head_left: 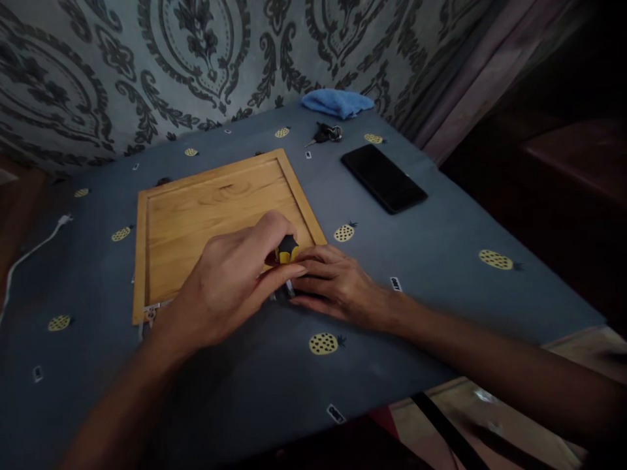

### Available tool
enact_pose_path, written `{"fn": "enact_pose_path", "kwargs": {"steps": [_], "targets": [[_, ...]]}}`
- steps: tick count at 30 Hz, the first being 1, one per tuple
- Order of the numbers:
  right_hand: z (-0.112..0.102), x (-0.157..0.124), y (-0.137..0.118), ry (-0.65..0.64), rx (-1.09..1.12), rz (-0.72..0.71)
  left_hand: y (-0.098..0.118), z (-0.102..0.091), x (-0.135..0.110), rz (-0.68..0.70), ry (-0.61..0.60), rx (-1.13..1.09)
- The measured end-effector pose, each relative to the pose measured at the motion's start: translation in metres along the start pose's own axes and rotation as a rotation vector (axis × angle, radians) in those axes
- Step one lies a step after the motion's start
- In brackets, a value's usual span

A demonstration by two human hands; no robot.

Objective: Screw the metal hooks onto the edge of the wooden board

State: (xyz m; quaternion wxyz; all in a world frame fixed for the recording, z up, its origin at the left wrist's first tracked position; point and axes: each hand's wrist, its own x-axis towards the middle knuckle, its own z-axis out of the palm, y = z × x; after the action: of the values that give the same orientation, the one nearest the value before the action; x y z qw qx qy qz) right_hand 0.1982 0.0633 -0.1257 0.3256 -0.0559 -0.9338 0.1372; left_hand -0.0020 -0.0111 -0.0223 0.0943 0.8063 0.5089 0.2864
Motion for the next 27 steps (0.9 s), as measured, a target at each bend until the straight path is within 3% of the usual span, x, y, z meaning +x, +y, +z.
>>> {"fn": "enact_pose_path", "kwargs": {"steps": [3, 13, 21, 27], "targets": [[0.001, -0.001, 0.001, 0.017, -0.014, -0.014, -0.001, 0.004, 0.000, -0.014, 0.048, 0.019], [-0.002, 0.000, -0.001, -0.015, 0.028, 0.016, 0.003, -0.003, 0.004, -0.045, 0.021, -0.003], [-0.001, -0.001, 0.000, -0.025, 0.009, 0.025, 0.004, -0.017, 0.003, -0.060, -0.170, -0.180], [-0.002, 0.000, -0.001, -0.027, 0.012, 0.025, 0.001, -0.011, 0.001, -0.083, -0.091, -0.166]]}}
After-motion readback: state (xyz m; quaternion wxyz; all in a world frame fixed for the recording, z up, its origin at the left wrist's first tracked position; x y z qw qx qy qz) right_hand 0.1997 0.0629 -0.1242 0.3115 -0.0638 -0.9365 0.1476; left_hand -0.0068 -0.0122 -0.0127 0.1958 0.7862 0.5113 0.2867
